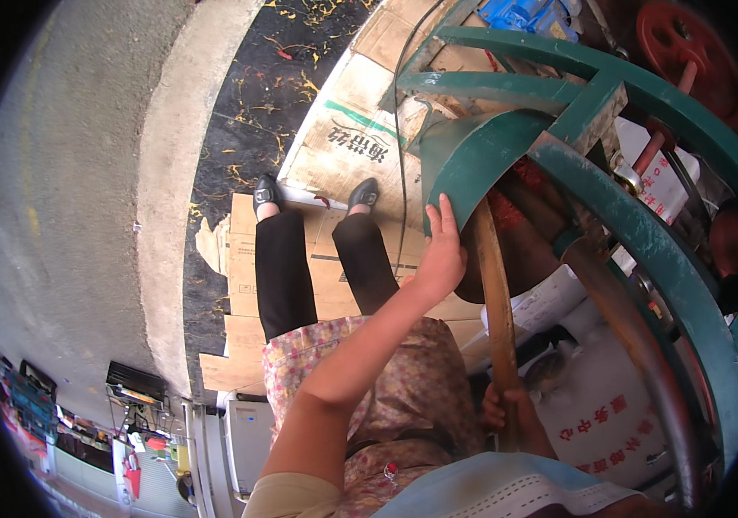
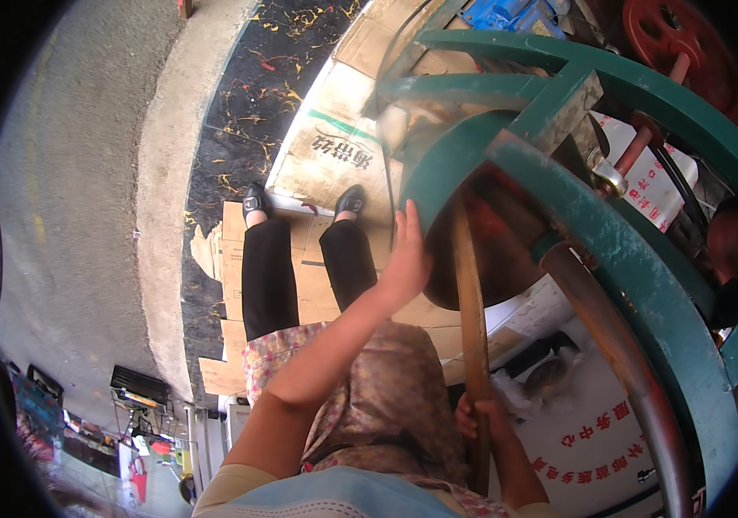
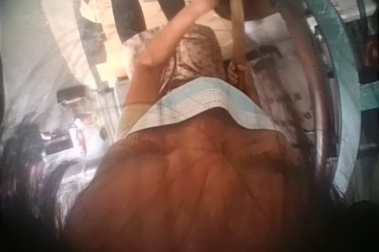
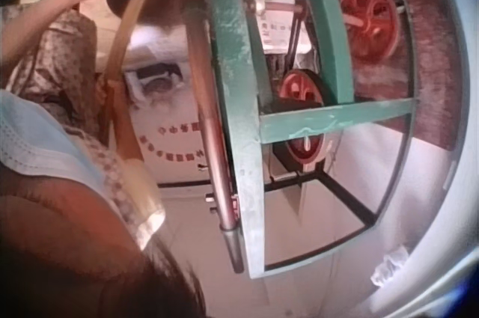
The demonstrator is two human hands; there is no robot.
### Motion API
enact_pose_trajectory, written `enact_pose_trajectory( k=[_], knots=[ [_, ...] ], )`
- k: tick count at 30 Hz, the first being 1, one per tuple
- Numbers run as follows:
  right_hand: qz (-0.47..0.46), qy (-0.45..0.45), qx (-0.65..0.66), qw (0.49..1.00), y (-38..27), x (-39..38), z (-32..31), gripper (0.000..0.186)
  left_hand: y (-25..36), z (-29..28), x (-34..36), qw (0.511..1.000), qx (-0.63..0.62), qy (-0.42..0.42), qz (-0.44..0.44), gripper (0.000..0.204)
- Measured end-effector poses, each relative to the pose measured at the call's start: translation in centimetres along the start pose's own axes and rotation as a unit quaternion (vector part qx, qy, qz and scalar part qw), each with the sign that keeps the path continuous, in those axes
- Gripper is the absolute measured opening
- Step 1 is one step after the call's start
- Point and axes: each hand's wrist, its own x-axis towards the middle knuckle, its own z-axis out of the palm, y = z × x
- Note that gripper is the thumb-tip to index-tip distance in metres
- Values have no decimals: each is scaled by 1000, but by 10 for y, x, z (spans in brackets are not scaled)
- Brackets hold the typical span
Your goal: The person operates a manual grinder by turning a crank and uses a wooden stick to push red chilies into the machine. The chilies are processed and collected in a bowl below.
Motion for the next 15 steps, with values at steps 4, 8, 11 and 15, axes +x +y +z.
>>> enact_pose_trajectory(
  k=[4,8,11,15],
  knots=[
    [-18,3,14,1000,4,6,-5,32,7,-12,2,1000,10,-11,1,88],
    [0,3,13,1000,6,9,-13,31,9,-21,-1,1000,0,-23,-6,89],
    [9,0,3,1000,5,8,-7,29,11,-15,-2,999,-14,-30,6,91],
    [-7,17,-18,1000,1,10,-3,29,6,1,-5,998,29,45,18,92]
  ],
)
